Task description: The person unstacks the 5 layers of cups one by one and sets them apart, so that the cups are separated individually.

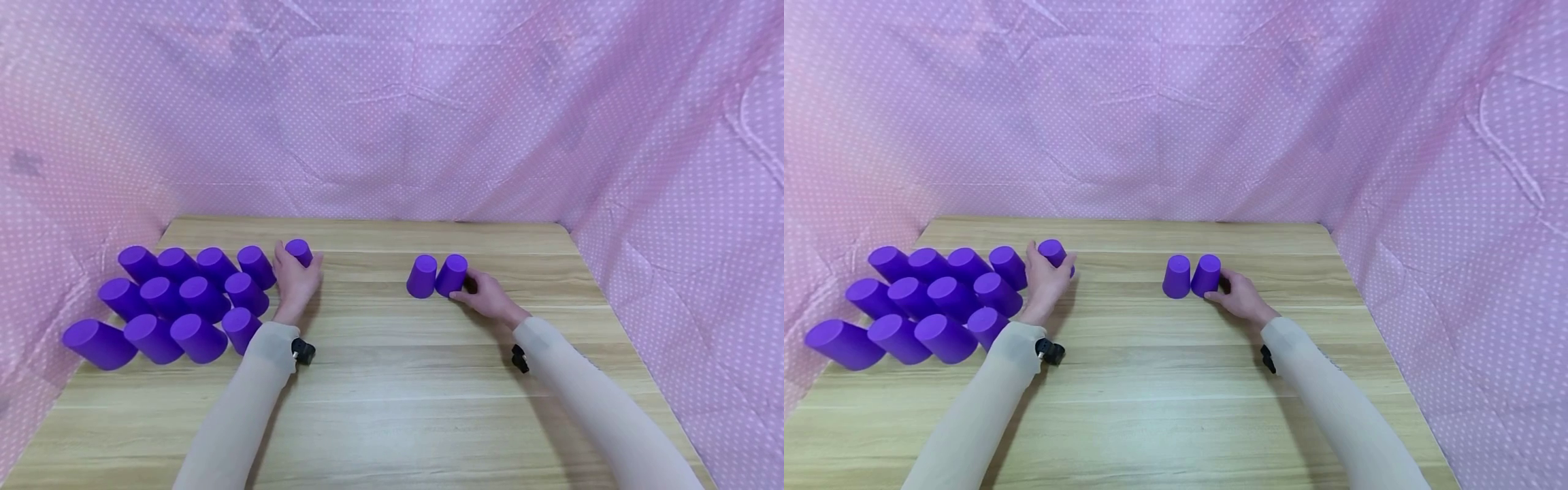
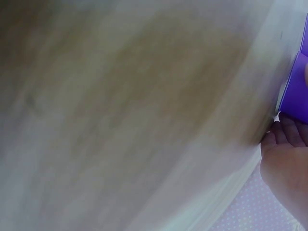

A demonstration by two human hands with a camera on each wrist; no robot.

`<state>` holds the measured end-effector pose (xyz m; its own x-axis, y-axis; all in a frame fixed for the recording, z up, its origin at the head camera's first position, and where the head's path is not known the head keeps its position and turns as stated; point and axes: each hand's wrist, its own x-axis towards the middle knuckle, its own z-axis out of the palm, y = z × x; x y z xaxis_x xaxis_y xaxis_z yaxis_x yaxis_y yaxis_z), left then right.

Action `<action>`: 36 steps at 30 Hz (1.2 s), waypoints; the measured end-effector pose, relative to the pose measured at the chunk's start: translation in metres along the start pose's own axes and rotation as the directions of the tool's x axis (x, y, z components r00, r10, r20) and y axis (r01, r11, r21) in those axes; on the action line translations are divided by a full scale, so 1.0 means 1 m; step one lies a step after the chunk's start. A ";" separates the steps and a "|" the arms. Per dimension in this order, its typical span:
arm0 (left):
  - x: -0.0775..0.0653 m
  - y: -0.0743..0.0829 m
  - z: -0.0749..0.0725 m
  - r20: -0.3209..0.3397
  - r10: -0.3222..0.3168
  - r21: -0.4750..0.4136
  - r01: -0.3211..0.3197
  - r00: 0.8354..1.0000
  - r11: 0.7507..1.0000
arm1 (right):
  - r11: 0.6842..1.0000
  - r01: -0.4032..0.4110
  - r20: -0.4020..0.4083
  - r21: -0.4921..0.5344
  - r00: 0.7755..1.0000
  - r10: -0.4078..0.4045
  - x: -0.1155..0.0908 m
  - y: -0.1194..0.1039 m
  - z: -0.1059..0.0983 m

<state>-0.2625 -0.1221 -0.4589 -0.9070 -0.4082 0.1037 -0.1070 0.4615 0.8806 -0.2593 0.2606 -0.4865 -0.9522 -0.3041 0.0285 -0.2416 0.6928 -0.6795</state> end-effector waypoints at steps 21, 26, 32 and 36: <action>-0.067 0.070 0.091 0.413 0.214 -0.057 -0.210 0.885 0.976 | 1.000 0.002 -0.001 0.000 1.000 -0.002 0.000 0.005 -0.002; -0.073 0.072 0.124 0.495 0.208 -0.030 -0.223 0.843 0.974 | 1.000 0.012 -0.001 0.011 1.000 -0.012 0.000 0.005 0.000; -0.071 0.067 0.139 0.472 0.230 -0.061 -0.228 0.851 0.972 | 1.000 0.005 -0.004 0.009 1.000 -0.005 0.000 0.002 0.000; -0.070 0.064 0.131 0.452 0.226 -0.070 -0.218 0.863 0.974 | 1.000 -0.010 -0.004 -0.002 1.000 0.010 0.000 0.001 -0.001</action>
<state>-0.2597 0.0393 -0.4707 -0.9910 0.1073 0.0794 0.1218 0.4828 0.8672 -0.2598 0.2618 -0.4862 -0.9553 -0.2948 0.0245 -0.2325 0.6972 -0.6782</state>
